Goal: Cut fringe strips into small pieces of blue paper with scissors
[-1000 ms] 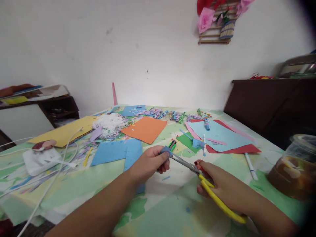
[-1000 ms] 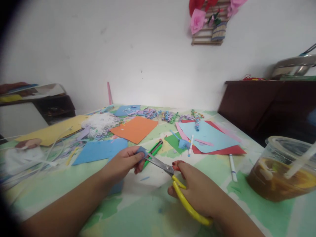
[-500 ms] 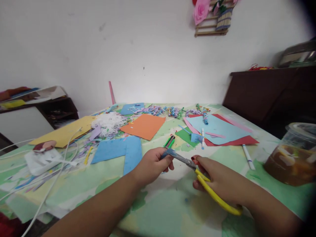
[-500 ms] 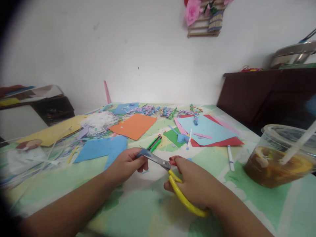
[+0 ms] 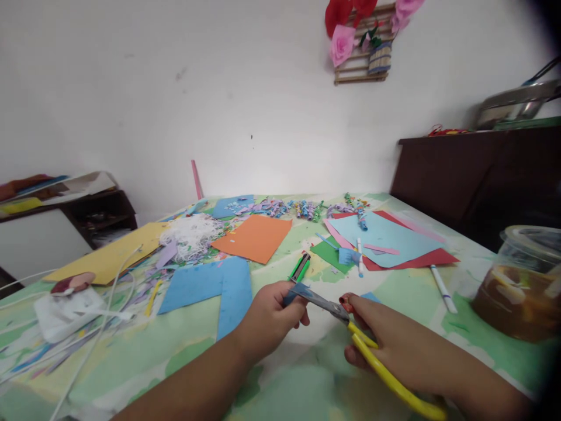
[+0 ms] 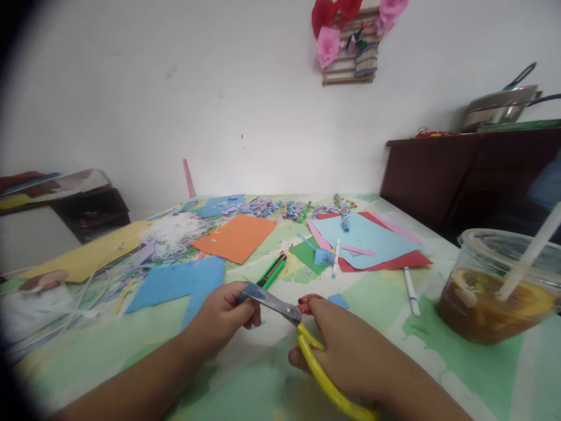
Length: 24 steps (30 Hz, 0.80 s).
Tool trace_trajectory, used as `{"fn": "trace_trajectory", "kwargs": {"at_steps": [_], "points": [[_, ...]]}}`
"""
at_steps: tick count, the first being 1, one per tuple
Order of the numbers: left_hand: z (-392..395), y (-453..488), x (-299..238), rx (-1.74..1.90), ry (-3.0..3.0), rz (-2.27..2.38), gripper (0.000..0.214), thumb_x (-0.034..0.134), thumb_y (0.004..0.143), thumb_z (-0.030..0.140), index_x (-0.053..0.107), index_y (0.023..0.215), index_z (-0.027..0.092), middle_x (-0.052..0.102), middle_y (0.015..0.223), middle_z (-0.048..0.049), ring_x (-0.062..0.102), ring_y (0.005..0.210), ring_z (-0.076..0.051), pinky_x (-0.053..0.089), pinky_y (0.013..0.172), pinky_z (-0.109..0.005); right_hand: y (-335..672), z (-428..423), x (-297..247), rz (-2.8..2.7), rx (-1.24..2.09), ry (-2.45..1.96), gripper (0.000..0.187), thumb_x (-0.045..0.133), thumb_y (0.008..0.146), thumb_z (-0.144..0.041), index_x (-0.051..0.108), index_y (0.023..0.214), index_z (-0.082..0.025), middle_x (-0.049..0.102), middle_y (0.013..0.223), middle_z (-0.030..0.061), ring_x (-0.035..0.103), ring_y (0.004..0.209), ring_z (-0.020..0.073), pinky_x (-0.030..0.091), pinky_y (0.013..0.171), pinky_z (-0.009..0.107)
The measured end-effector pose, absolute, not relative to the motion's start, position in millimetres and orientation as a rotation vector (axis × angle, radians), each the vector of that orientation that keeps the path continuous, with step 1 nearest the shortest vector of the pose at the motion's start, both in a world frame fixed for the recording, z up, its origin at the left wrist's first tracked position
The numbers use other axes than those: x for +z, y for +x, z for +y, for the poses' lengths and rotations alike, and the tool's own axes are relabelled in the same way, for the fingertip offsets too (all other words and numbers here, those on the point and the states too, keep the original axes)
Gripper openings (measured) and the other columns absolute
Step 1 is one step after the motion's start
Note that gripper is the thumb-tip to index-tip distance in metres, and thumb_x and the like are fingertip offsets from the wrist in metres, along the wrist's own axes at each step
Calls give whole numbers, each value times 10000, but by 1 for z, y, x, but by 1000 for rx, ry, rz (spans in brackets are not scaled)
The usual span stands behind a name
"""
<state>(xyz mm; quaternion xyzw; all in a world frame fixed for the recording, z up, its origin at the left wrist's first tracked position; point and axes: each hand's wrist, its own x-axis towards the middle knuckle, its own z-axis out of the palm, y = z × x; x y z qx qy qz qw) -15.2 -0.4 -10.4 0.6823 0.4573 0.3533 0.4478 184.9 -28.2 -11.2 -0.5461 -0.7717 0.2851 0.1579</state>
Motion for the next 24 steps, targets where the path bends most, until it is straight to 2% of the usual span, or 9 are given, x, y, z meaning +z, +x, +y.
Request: {"fn": "trace_trajectory", "kwargs": {"at_steps": [15,19,24], "points": [[-3,-22,-11,952,1882,1050,206,444,725,181,545,547,152,501,522,8,454,508,-103,344,496,-207,180,-34,-10,-2141,870,-1540,330,592,639,-272,459,941,-271,577,831,-12,528,674,181,371,555,261],[-4,-25,-3,934,1941,1016,206,456,701,142,537,512,155,495,501,15,454,500,-96,330,486,-197,179,-35,-14,-2121,813,-1548,388,611,611,-251,454,965,-269,563,930,12,536,744,203,388,625,280],[-1,-26,0,793,1745,967,235,470,694,162,522,465,153,480,463,17,427,453,-81,307,454,-191,179,-33,-15,-2169,731,-1560,380,619,596,-255,457,940,-264,548,946,17,528,793,223,384,702,320]]}}
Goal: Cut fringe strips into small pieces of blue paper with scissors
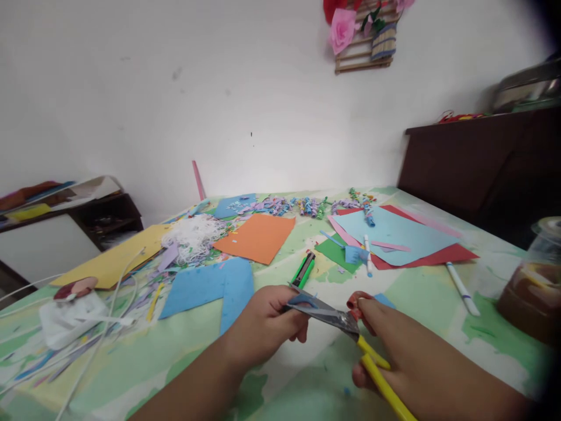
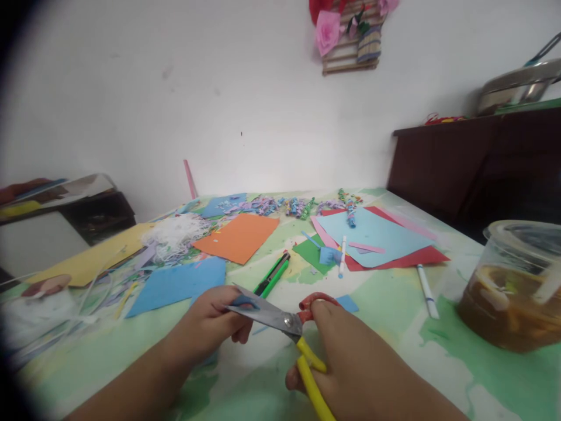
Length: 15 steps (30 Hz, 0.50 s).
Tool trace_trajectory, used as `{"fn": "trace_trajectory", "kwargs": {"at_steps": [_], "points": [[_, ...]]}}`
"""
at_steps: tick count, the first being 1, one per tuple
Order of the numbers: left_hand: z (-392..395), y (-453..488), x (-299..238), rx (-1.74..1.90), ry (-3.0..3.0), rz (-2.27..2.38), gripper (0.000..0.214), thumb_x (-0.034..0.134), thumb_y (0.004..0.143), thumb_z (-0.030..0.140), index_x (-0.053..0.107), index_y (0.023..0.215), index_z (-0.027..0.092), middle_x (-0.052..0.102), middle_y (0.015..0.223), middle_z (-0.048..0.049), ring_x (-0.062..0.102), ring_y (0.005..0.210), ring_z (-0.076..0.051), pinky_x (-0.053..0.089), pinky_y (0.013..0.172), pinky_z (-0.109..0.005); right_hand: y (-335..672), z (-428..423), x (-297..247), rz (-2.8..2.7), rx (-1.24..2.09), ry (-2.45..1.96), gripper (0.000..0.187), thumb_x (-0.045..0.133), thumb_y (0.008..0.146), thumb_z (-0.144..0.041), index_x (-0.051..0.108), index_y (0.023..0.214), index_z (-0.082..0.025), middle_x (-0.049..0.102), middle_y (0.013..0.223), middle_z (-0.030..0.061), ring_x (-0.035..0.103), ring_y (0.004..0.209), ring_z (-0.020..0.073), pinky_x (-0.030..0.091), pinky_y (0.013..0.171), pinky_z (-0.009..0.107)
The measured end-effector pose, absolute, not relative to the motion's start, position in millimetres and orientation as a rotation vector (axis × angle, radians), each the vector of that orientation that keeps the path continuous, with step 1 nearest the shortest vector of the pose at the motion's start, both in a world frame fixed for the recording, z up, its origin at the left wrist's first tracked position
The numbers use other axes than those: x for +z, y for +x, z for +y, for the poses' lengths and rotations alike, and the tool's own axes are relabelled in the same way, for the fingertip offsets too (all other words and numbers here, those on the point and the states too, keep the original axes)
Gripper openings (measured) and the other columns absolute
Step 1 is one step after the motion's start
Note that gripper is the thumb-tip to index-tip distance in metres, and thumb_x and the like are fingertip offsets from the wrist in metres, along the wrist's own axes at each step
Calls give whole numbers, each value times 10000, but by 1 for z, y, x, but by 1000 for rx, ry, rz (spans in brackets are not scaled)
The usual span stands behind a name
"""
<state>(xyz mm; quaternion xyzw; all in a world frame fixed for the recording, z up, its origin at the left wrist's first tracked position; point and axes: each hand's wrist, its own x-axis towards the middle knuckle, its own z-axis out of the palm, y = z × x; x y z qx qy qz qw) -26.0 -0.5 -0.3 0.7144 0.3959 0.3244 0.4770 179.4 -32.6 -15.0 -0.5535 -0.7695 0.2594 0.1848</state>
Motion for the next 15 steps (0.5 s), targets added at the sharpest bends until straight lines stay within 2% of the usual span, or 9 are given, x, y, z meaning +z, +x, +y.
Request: {"fn": "trace_trajectory", "kwargs": {"at_steps": [4,8,11,15], "points": [[2,-27,-2,716,1615,928,267,474,709,211,508,451,153,455,413,24,370,395,-67,272,417,-193,180,-31,-16,-2209,739,-1559,393,607,596,-246,444,953,-269,549,964,27,526,837,241,387,714,331],[1,-27,-1,780,1735,943,276,479,715,179,531,445,147,467,454,14,412,452,-79,293,452,-195,180,-29,-20,-2192,733,-1565,431,596,609,-258,436,1009,-272,539,1038,48,514,908,267,384,741,343],[-1,-26,0,813,1781,966,256,474,703,147,542,456,147,489,490,8,432,482,-87,304,466,-196,181,-28,-21,-2183,724,-1541,403,611,599,-260,460,972,-267,557,988,41,527,866,258,383,742,340],[0,-26,-1,840,1753,973,248,482,696,149,529,453,148,488,477,13,436,487,-85,308,476,-195,182,-27,-19,-2165,760,-1524,358,628,587,-248,478,911,-267,576,901,14,535,767,222,392,668,302]]}}
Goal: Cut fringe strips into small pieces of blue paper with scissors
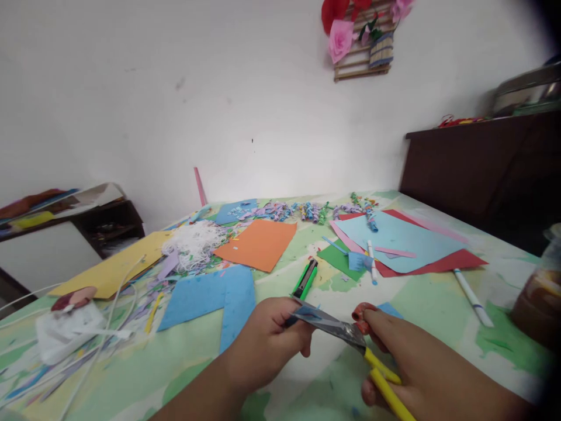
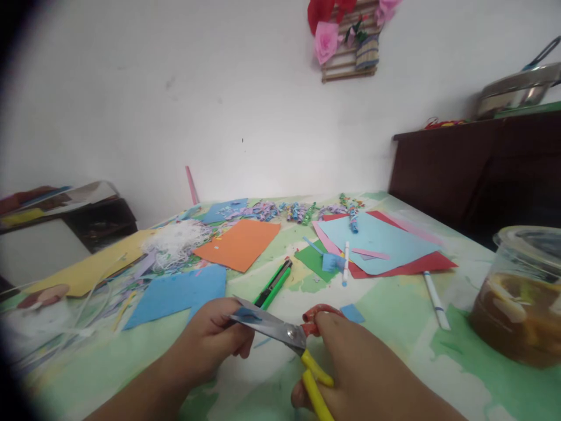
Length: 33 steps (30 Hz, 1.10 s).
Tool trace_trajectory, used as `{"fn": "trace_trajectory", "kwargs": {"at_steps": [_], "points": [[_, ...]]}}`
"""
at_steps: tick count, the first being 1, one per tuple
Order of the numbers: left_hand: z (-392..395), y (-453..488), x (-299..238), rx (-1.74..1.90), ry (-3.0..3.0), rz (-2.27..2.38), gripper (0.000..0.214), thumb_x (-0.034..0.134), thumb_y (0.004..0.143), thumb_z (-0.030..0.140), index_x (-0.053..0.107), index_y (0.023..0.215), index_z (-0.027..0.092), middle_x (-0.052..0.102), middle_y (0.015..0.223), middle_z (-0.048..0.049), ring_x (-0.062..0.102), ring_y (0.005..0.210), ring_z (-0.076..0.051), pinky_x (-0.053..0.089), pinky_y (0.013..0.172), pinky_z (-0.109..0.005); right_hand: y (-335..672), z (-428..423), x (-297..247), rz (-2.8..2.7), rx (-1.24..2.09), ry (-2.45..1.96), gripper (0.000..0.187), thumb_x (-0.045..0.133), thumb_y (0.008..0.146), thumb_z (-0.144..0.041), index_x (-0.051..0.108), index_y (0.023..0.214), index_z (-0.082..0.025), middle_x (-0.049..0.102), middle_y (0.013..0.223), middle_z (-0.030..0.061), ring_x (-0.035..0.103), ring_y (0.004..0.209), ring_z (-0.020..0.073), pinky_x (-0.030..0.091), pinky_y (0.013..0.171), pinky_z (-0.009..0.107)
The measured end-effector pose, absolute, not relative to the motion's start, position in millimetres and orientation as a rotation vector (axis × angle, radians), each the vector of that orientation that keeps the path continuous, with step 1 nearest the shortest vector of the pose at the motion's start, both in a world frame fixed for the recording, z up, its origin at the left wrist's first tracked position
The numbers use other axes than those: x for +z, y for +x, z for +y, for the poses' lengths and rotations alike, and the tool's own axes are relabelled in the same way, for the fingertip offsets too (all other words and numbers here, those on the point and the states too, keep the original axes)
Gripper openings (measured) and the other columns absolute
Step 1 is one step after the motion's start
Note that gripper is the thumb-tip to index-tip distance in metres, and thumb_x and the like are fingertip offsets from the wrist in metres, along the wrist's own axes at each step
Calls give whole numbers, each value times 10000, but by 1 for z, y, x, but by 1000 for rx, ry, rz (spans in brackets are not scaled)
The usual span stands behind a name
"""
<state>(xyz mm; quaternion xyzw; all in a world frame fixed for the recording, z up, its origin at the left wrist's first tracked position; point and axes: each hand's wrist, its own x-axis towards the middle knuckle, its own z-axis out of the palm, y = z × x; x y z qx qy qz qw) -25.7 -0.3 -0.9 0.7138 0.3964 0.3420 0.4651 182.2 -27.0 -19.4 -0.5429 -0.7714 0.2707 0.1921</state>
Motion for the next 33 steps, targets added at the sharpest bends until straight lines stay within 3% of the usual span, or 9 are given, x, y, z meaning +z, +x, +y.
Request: {"fn": "trace_trajectory", "kwargs": {"at_steps": [6,10,14,19,25,33], "points": [[6,-28,-9,707,1330,862,101,569,659,197,581,574,144,465,349,48,342,326,-44,223,369,-180,182,-26,-15,-2183,702,-1517,358,685,552,-264,488,851,-256,569,863,-4,516,730,200,362,606,260],[9,-31,-12,676,1138,686,213,687,570,317,606,581,120,459,313,38,341,290,-42,196,343,-183,182,-25,-14,-2210,661,-1517,350,702,551,-308,495,828,-251,568,819,-14,509,700,190,351,586,253],[8,-34,-10,635,1053,624,248,716,552,326,619,601,104,453,310,36,334,276,-39,169,335,-182,182,-23,-16,-2229,636,-1486,322,694,564,-321,504,815,-252,574,842,-8,513,732,199,352,604,255],[8,-32,-9,685,1068,641,193,671,606,284,602,618,104,466,349,31,346,314,-40,193,359,-186,185,-22,-16,-2189,600,-1553,310,661,584,-303,503,847,-262,582,845,-8,524,734,206,359,593,263],[6,-26,-7,952,1160,831,142,552,688,245,522,604,134,463,411,47,360,367,-44,231,393,-175,189,-24,-16,-2139,742,-1579,422,597,630,-272,459,1029,-262,571,980,20,541,825,215,390,694,286],[-6,-19,-7,838,1748,1158,237,431,772,241,507,567,150,507,545,6,438,502,-92,340,490,-202,186,-26,-22,-2148,754,-1568,447,605,618,-259,448,1035,-295,576,939,3,540,797,212,391,679,303]]}}
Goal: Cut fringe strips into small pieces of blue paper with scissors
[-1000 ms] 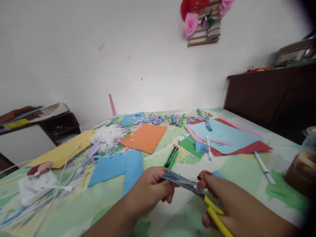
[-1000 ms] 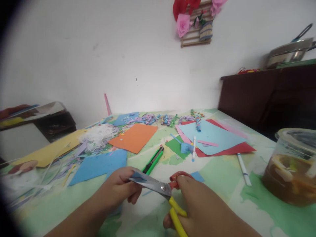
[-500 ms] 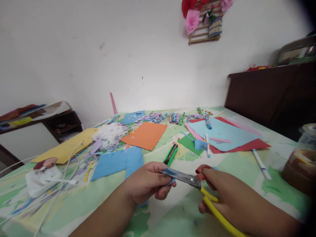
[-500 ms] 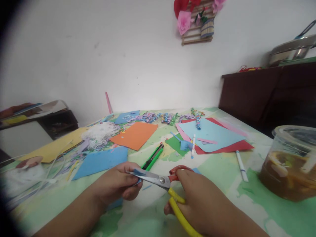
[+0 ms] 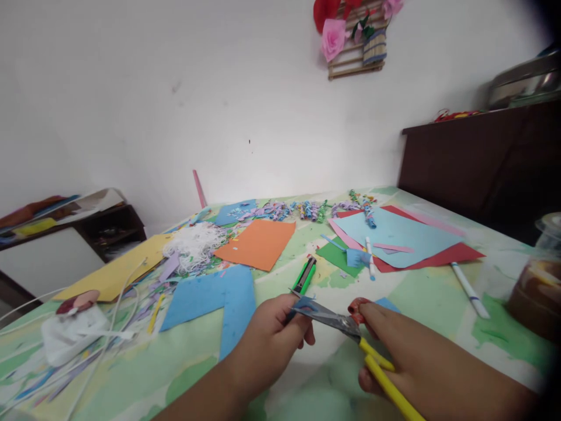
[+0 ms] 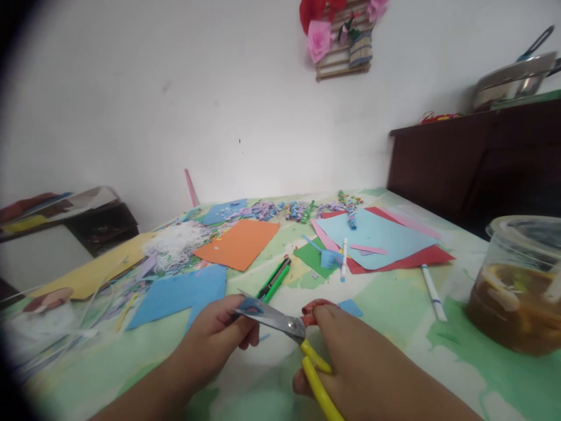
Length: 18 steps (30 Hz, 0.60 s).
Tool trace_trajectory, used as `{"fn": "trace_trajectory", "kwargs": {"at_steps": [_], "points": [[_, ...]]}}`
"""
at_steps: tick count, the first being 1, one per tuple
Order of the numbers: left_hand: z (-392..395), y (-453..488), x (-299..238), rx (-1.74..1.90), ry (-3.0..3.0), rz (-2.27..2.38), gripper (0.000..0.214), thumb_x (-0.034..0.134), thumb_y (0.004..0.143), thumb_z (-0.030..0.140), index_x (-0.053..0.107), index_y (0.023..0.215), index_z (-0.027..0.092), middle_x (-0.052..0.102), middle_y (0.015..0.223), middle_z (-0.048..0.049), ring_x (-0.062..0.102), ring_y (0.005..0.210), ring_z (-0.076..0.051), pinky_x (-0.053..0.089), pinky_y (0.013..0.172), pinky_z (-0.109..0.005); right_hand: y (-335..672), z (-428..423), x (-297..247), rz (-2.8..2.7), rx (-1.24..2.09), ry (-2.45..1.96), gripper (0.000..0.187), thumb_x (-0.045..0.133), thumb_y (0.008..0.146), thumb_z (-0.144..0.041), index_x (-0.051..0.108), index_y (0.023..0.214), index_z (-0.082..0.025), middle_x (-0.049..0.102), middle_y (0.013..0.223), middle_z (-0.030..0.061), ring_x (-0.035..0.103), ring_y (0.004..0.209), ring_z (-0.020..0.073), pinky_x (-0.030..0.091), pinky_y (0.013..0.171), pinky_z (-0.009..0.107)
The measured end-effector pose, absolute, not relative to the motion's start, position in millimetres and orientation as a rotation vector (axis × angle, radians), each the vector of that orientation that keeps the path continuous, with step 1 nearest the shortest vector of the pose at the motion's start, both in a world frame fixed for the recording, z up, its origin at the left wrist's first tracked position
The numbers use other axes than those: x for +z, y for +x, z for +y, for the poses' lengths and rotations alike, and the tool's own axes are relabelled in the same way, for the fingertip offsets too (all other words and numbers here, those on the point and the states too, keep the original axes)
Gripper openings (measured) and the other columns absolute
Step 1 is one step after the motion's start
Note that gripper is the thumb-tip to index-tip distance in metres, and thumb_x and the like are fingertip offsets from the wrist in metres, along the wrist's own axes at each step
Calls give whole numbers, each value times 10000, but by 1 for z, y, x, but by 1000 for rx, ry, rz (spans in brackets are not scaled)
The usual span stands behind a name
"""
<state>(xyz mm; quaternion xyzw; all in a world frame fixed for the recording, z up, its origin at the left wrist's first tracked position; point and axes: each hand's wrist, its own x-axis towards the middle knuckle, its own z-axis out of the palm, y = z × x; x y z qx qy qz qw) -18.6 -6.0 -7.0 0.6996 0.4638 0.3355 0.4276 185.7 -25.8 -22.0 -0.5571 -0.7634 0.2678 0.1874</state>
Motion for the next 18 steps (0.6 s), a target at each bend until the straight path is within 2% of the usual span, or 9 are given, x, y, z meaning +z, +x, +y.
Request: {"fn": "trace_trajectory", "kwargs": {"at_steps": [6,11,14,18], "points": [[-12,-23,-8,918,2014,1118,255,409,783,206,538,570,155,530,570,1,472,529,-98,353,515,-195,185,-33,-12,-2241,773,-1539,411,606,638,-327,465,1019,-268,591,886,13,552,725,209,398,652,306],[-15,-23,-5,976,2142,1058,243,419,762,157,543,553,158,543,563,3,514,566,-103,362,550,-187,186,-36,-10,-2276,784,-1551,466,609,637,-343,452,1070,-268,566,1051,52,532,861,259,400,640,304],[-15,-22,-2,959,2047,1059,254,427,756,161,528,523,157,526,549,8,494,549,-96,352,531,-182,186,-34,-11,-2246,732,-1578,432,637,589,-300,481,991,-278,583,970,24,533,803,239,390,619,293],[-13,-22,-3,920,1790,1003,295,465,759,252,492,482,154,474,477,22,402,459,-72,300,460,-185,184,-30,-10,-2226,687,-1584,391,656,558,-273,499,915,-263,583,865,3,527,751,217,379,631,294]]}}
